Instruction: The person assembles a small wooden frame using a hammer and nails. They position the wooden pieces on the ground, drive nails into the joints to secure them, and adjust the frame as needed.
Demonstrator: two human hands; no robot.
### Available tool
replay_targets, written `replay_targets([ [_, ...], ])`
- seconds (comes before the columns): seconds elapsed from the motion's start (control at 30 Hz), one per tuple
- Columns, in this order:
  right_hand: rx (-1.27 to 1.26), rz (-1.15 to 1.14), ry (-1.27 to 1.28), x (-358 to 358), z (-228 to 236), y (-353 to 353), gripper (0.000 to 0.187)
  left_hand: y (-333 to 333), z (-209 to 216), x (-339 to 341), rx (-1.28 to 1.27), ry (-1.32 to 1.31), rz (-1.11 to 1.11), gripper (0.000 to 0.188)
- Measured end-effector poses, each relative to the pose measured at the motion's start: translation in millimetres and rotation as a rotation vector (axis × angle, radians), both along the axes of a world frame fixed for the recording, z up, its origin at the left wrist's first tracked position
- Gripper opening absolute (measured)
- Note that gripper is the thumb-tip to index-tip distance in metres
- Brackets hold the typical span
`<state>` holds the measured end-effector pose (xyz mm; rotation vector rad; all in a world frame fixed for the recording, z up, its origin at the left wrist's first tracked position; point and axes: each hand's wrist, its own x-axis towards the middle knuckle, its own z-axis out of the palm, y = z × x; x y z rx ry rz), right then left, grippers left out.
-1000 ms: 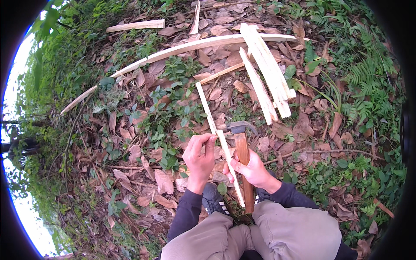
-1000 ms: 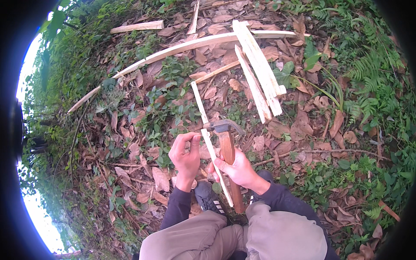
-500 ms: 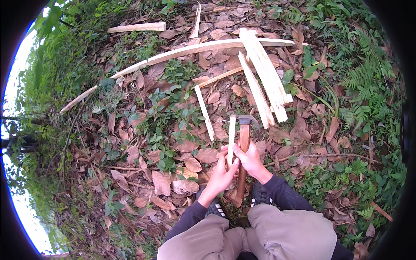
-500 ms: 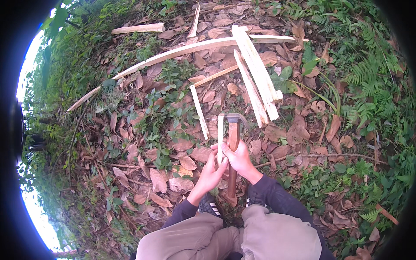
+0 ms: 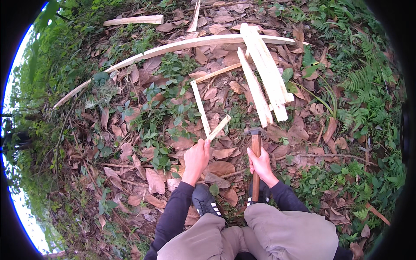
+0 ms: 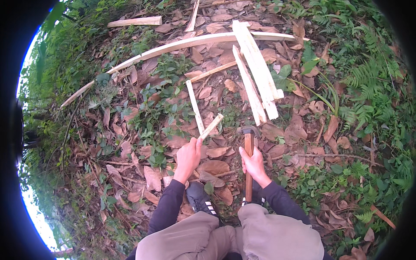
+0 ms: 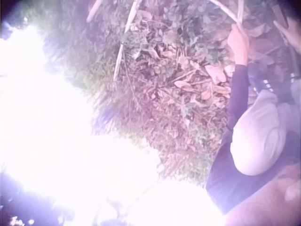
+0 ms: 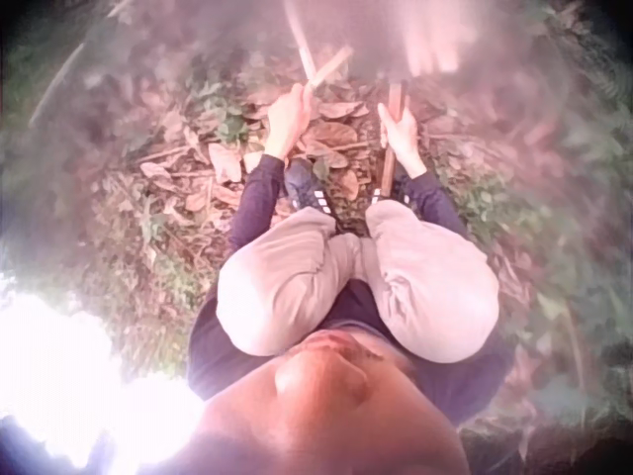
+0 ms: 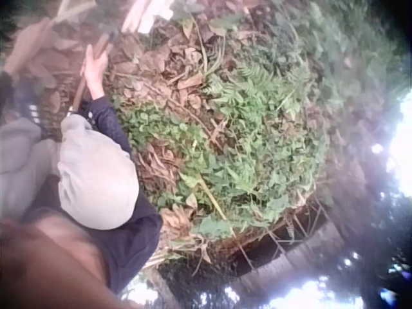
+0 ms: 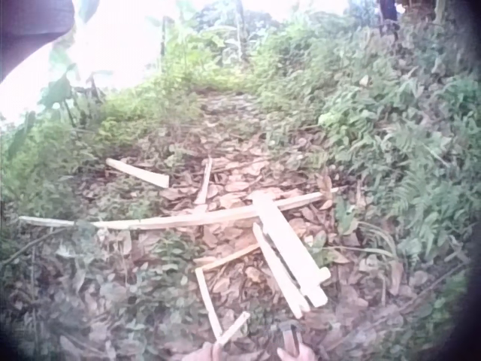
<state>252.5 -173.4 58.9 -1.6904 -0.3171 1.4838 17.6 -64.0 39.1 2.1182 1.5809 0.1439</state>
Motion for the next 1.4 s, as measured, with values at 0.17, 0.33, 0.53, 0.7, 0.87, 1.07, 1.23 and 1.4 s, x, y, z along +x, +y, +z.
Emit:
replay_targets([
  [0.17,-0.023,0.085,-0.207,16.4,-2.2,-13.2,0.018,-16.9,-12.8,30.8,-0.072,0.008,0.007,0.04],
  [0.33,0.131,0.385,-0.695,32.6,4.1,0.7,0.031,-28.4,-39.3,25.5,-0.174,0.157,0.015,0.048],
  [0.53,0.155,0.462,-0.624,34.6,19.5,16.4,0.03,-17.1,-28.6,25.2,-0.032,0.136,0.028,0.047],
  [0.7,0.237,0.368,-0.644,33.4,8.7,7.1,0.029,-14.8,-31.0,0.5,0.185,0.128,0.058,0.036],
  [0.87,0.284,0.332,-0.684,34.5,-1.3,-0.4,0.029,-4.8,-27.1,10.7,0.352,0.052,0.095,0.022],
  [1.07,-0.036,0.431,-0.363,30.9,29.6,1.6,0.035,10.6,-56.1,16.8,0.42,-0.018,0.308,0.013],
  [1.23,0.17,0.483,-0.698,29.1,19.1,-11.6,0.033,8.2,-63.4,24.5,0.337,0.04,0.338,0.015],
  [1.4,0.174,0.558,-0.71,26.8,23.6,-4.5,0.029,11.5,-68.0,22.1,0.337,0.013,0.364,0.016],
])
